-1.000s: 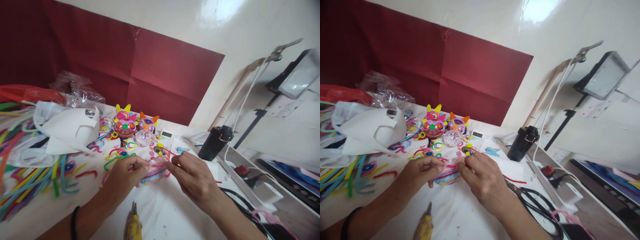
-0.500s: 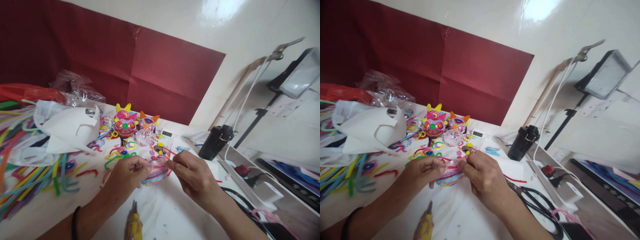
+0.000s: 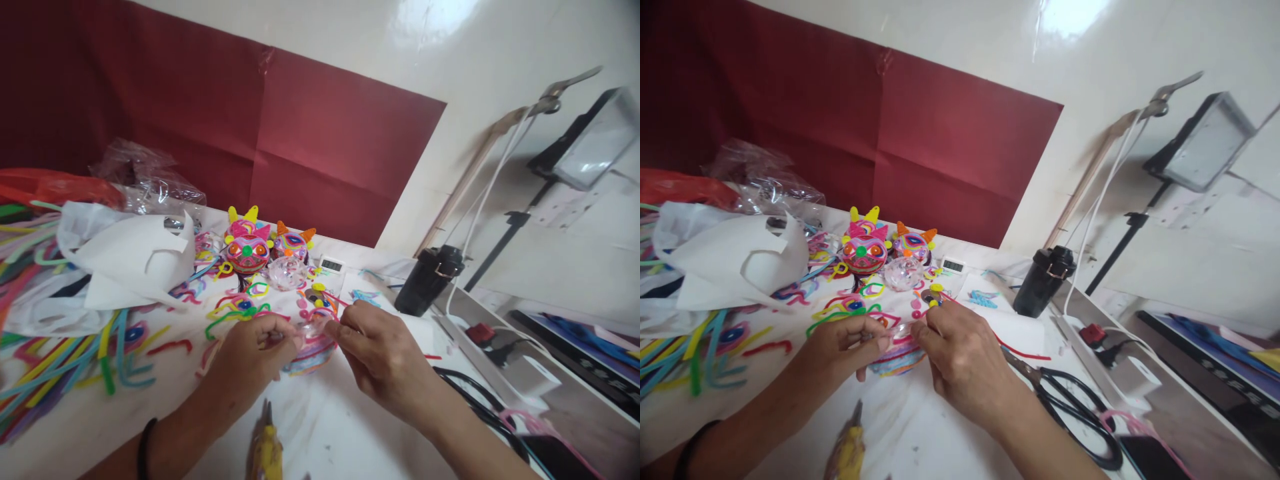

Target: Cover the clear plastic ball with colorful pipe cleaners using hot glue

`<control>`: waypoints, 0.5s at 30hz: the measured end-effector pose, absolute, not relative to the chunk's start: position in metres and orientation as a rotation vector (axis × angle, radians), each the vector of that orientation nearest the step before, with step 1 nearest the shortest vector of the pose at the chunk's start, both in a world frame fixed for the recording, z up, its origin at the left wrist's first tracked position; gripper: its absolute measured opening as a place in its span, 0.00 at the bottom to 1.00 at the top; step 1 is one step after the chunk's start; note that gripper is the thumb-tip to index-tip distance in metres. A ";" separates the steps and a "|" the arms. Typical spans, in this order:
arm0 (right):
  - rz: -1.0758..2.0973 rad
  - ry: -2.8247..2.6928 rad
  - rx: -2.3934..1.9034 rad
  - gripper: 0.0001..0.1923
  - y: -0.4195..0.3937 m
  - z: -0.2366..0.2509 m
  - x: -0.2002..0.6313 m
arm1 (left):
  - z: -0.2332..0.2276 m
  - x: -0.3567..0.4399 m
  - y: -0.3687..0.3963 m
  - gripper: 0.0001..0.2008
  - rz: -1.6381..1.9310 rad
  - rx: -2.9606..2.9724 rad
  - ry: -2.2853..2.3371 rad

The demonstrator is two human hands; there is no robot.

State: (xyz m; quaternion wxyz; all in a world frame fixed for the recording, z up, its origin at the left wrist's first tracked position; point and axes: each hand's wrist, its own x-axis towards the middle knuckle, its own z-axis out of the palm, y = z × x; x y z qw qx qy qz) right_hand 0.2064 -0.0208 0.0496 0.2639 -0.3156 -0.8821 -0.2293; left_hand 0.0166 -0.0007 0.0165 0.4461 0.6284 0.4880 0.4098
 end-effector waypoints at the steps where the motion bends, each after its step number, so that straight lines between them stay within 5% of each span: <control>1: -0.617 -2.381 -0.859 0.13 -0.021 0.050 0.206 | 0.016 0.016 -0.001 0.10 1.015 1.551 1.202; 15: -0.551 -2.355 -0.920 0.12 -0.025 0.049 0.203 | 0.012 0.017 0.001 0.09 1.035 1.639 1.280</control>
